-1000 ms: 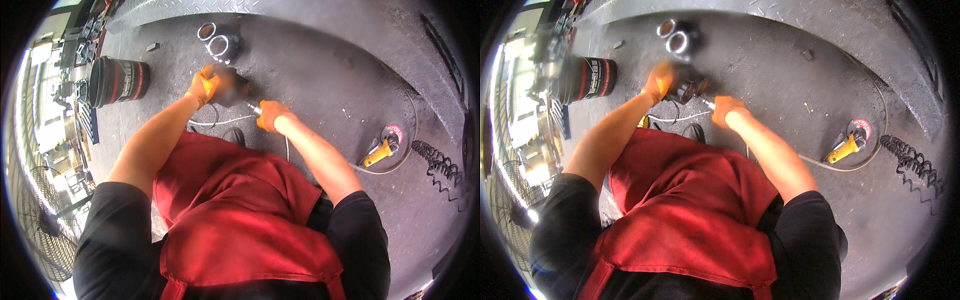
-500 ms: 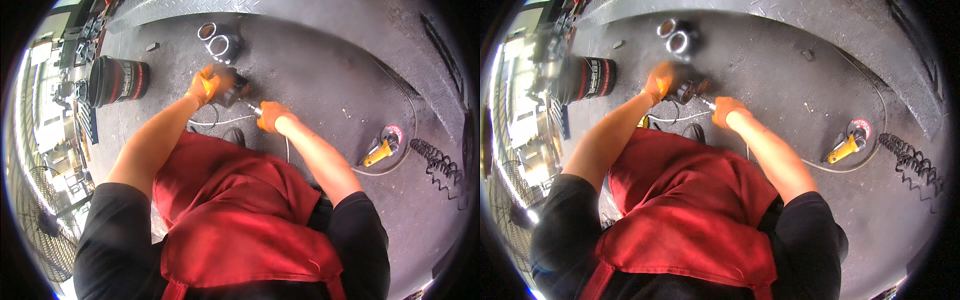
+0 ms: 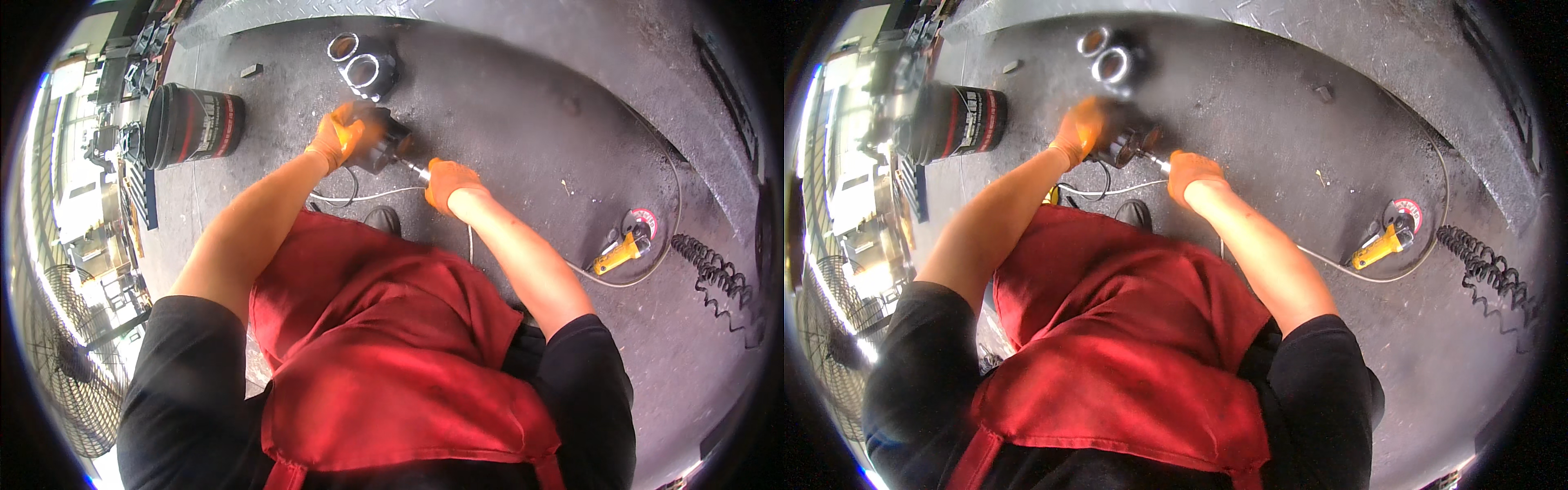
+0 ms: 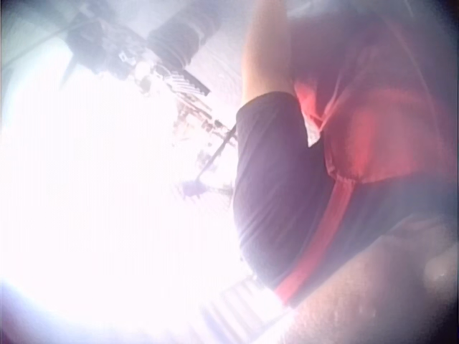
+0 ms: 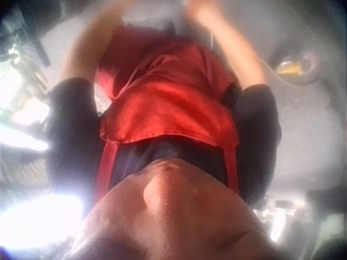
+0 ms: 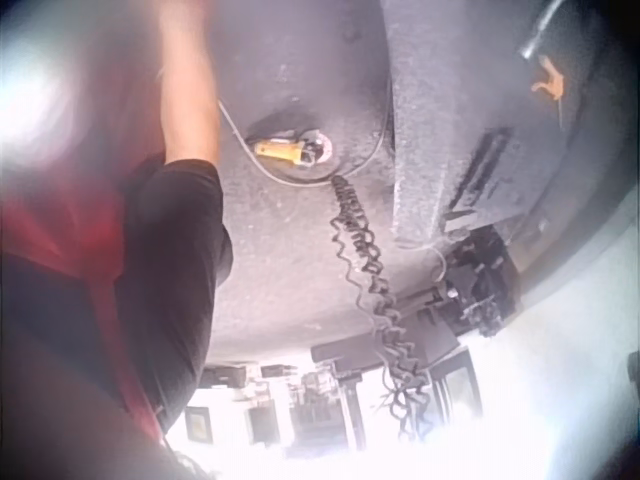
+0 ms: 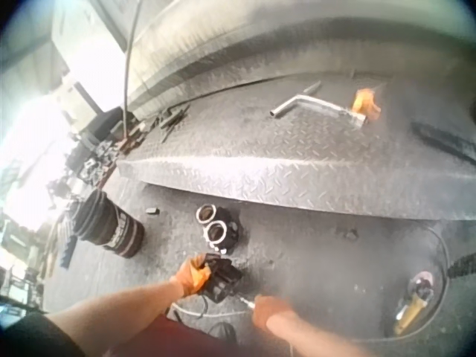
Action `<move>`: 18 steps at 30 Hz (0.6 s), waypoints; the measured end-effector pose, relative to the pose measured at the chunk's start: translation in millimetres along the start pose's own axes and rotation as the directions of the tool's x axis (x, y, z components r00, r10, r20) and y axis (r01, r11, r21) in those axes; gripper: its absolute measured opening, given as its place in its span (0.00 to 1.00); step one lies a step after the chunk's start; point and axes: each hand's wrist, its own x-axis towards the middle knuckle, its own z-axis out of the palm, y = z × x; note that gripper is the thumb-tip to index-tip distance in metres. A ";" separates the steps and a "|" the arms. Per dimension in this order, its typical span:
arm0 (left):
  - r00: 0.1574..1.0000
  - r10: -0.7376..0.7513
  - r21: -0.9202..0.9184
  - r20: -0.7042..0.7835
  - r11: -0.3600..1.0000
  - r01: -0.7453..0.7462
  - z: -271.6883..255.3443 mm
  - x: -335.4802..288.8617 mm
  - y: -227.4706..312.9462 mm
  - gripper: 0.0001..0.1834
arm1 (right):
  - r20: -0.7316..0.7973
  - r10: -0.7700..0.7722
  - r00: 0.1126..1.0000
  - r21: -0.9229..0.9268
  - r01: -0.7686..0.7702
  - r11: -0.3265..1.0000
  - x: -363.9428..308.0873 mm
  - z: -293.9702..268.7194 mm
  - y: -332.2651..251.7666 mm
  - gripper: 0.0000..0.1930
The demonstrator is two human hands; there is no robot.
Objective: The person uses a handheld grinder to smooth the edges of circular metal pipes attached to a base, then uses a pneumatic die grinder to refine the internal and external surfaces of the metal component.
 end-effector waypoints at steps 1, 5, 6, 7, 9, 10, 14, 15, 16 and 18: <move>1.000 0.015 -0.028 -0.014 0.999 -0.016 1.0 -2.7 -4.8 0.21 | -0.022 0.019 1.000 0.035 -0.019 0.999 -0.1 -2.2 2.4 0.15; 0.993 0.118 0.192 -0.031 0.975 -0.110 -1.4 1.5 -22.0 0.21 | 0.024 -0.022 0.999 -0.022 0.022 1.000 8.3 -5.1 1.9 0.16; 0.990 0.140 0.218 -0.035 0.967 -0.129 -0.9 1.3 -26.8 0.21 | 0.024 -0.001 1.000 0.001 0.001 1.000 6.5 -0.8 1.4 0.16; 0.986 0.165 0.245 -0.040 0.958 -0.150 -0.6 2.4 -27.9 0.21 | 0.019 0.015 1.000 0.022 -0.015 1.000 2.9 -1.3 -0.6 0.15; 0.983 0.176 0.194 -0.058 0.968 -0.161 -1.0 3.3 -30.2 0.20 | -0.023 -0.019 1.000 0.025 0.019 1.000 4.4 -8.8 1.0 0.15; 0.984 0.169 0.163 -0.052 0.974 -0.159 1.1 3.1 -29.4 0.20 | 0.001 -0.008 1.000 0.024 0.008 1.000 4.5 -6.8 0.4 0.15; 0.999 0.039 -0.107 0.011 0.994 -0.037 -0.8 7.3 -23.1 0.21 | 0.083 -0.047 0.995 0.060 0.042 0.997 5.3 3.0 -1.9 0.18; 1.000 0.004 -0.211 0.029 0.978 0.002 -1.6 7.4 -21.0 0.22 | 0.144 -0.074 0.987 0.064 0.065 0.996 6.1 -0.9 2.7 0.18; 0.998 -0.037 -0.306 0.055 0.950 0.053 -5.1 7.1 -23.9 0.23 | 0.210 -0.103 0.972 0.077 0.088 0.993 5.8 -0.7 5.0 0.19; 0.992 0.007 -0.220 0.122 0.975 0.020 -18.7 10.1 -44.5 0.25 | 0.128 -0.091 0.988 0.175 0.068 0.982 -1.5 8.7 19.7 0.23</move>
